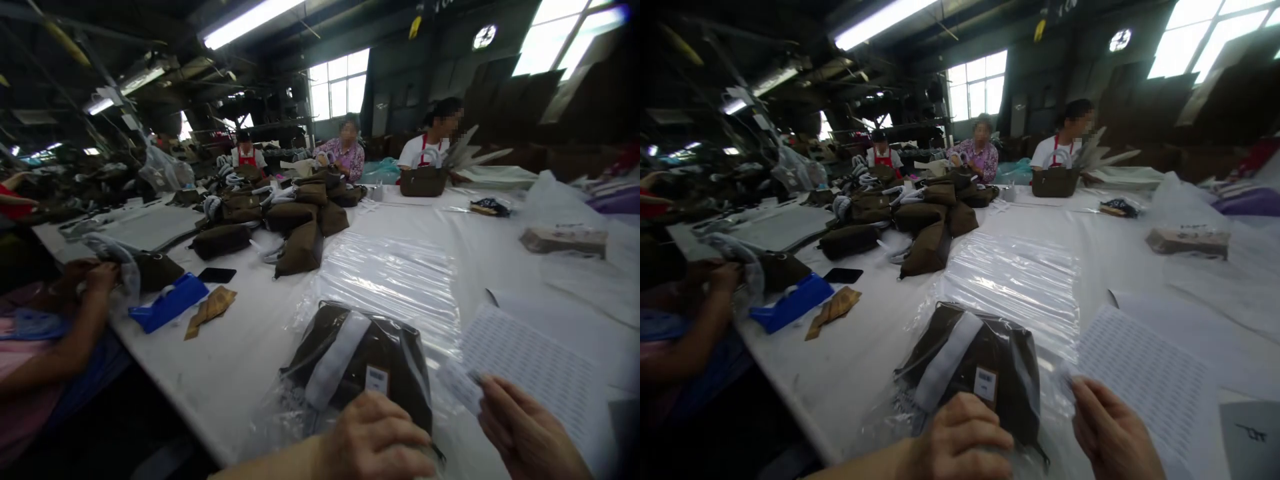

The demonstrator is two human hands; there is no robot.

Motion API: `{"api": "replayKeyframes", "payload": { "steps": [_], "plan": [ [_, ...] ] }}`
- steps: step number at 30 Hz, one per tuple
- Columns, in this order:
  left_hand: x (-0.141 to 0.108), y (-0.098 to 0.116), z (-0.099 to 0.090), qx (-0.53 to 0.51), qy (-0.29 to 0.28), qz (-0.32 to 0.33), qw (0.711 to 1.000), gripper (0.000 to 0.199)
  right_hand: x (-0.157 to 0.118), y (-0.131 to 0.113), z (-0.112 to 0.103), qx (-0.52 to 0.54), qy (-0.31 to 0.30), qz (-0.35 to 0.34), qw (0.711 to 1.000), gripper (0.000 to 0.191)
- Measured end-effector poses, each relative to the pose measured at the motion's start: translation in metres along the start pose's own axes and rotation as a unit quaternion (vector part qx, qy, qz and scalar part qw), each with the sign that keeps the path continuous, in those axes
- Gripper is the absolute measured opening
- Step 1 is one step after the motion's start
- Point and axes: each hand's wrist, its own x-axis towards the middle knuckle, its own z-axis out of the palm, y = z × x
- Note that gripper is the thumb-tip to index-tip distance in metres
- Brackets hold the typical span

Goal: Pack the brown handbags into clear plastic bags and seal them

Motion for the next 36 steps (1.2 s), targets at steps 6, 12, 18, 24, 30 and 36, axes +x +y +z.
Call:
{"api": "replayKeyframes", "payload": {
  "steps": [6,12,18,24,30,36],
  "plan": [
    [-0.064,-0.035,-0.068,0.072,0.064,-0.261,0.96,0.023,0.038,-0.012,0.175,-0.189,-0.213,0.078,0.956,0.024],
    [-0.096,-0.079,-0.084,0.081,0.097,-0.274,0.953,0.021,0.081,0.019,0.236,-0.294,-0.177,0.17,0.924,0.014],
    [-0.093,-0.133,-0.087,0.094,0.058,-0.257,0.96,0.027,0.083,0.026,0.238,-0.322,-0.139,0.173,0.92,0.017],
    [-0.084,-0.165,-0.077,0.104,-0.058,-0.212,0.97,0.037,0.089,0.031,0.238,-0.388,-0.13,0.142,0.901,0.023],
    [-0.083,-0.178,-0.071,0.123,-0.13,-0.198,0.964,0.039,0.087,0.026,0.239,-0.514,-0.136,0.021,0.847,0.022],
    [-0.087,-0.175,-0.076,0.075,-0.095,-0.223,0.967,0.033,0.054,0.015,0.236,-0.758,-0.175,-0.3,0.551,0.025]
  ]
}}
